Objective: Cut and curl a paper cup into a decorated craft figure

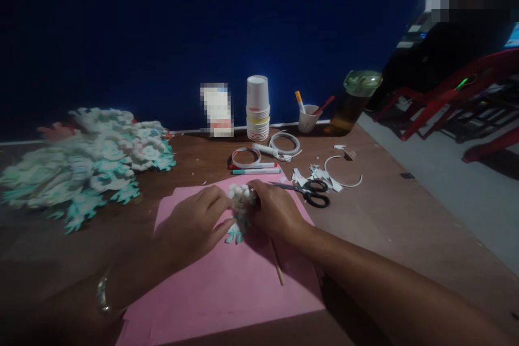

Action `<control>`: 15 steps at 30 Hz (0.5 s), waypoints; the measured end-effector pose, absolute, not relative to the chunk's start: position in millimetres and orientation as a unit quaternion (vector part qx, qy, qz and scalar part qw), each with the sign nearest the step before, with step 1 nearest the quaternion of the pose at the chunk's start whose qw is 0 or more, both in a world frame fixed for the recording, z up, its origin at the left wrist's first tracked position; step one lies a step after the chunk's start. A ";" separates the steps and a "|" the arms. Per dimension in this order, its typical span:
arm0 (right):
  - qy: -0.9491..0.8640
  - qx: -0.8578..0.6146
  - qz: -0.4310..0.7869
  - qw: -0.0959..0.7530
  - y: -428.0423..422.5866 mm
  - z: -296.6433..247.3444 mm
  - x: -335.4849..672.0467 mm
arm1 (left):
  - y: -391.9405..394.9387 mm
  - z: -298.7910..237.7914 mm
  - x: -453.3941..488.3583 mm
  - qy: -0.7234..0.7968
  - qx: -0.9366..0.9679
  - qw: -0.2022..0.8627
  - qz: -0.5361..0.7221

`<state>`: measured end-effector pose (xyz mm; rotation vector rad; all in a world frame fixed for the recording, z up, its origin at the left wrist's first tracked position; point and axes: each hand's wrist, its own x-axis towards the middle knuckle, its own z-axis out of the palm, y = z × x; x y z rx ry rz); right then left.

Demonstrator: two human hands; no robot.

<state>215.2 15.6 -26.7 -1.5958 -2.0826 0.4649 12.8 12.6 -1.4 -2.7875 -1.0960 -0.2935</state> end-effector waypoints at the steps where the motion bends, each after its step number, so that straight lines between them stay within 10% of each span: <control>1: -0.759 -0.583 0.171 0.235 15.5 -26.4 215.2 | 12.5 -2.2 12.6 -0.347 -0.931 0.073 -0.090; 15: -0.762 -0.569 0.210 0.227 21.3 -21.1 216.9 | 10.1 -18.3 7.7 -0.254 -0.962 0.098 -0.018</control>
